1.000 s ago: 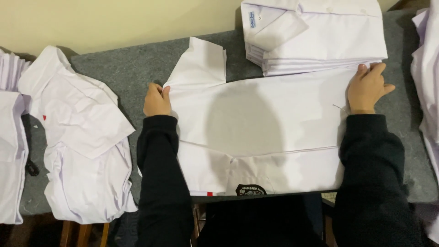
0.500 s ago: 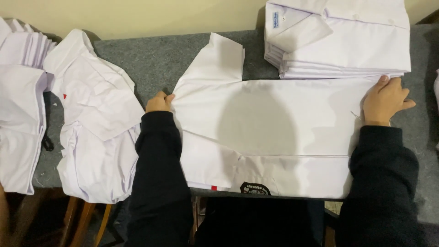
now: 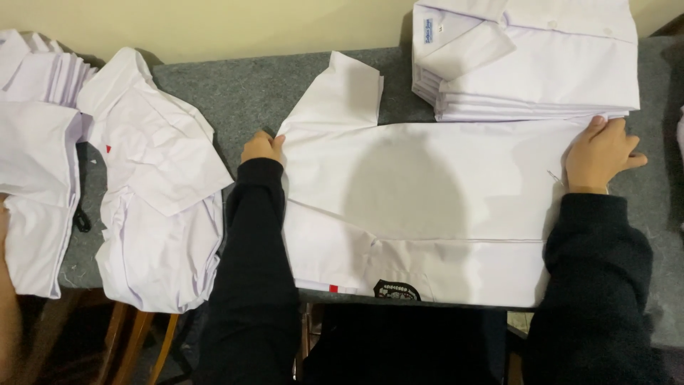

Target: Folding white shirts on a work table in a sewing factory environment.

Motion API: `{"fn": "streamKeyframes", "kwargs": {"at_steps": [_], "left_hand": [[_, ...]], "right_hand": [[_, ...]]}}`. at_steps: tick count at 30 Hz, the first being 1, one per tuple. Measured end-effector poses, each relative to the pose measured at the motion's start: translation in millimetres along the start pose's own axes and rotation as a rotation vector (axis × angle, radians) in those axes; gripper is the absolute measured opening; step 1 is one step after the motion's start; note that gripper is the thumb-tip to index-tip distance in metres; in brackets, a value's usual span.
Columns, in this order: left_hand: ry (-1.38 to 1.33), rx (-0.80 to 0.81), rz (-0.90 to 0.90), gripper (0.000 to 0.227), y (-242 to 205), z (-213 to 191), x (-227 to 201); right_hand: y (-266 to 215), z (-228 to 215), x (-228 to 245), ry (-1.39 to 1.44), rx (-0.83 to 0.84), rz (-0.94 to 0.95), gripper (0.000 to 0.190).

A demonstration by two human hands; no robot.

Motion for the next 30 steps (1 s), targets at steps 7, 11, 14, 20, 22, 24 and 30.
{"fn": "streamKeyframes", "kwargs": {"at_steps": [7,11,14,20,22,24,30], "left_hand": [[-0.069,-0.179,0.124,0.025,-6.1,0.8,-9.6],[-0.075,-0.022,0.075,0.052,2.9,-19.8,-18.4],[-0.073,-0.091,0.117,0.03,14.8,-9.8,-18.0],[0.01,-0.435,0.281,0.018,11.4,9.5,-13.5],[0.056,-0.432,0.242,0.019,0.5,5.0,-22.3],[0.103,-0.429,0.203,0.021,-6.3,4.3,-26.9],[0.328,-0.612,0.161,0.029,-7.3,9.2,-29.3]], "right_hand": [[-1.0,3.6,-1.7,-0.026,-0.013,0.0,0.038],[0.1,7.4,-4.0,-0.025,-0.044,0.0,0.038],[0.1,10.8,-6.1,-0.042,-0.055,-0.003,0.038],[0.0,10.3,-6.2,-0.046,-0.019,0.003,0.031],[0.1,12.5,-8.2,-0.049,-0.036,-0.006,0.029],[-0.3,10.9,-7.8,-0.05,-0.052,-0.014,0.028],[-0.4,15.3,-11.1,-0.091,-0.076,-0.022,0.022]]}}
Point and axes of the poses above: each hand's wrist, its own y-axis towards the middle knuckle, its own z-axis out of the palm, x = y × z, the point moved 3 cm from there along y, towards the middle knuckle, and after that the axes turned 13 degrees about x, right-handed, at the moved point
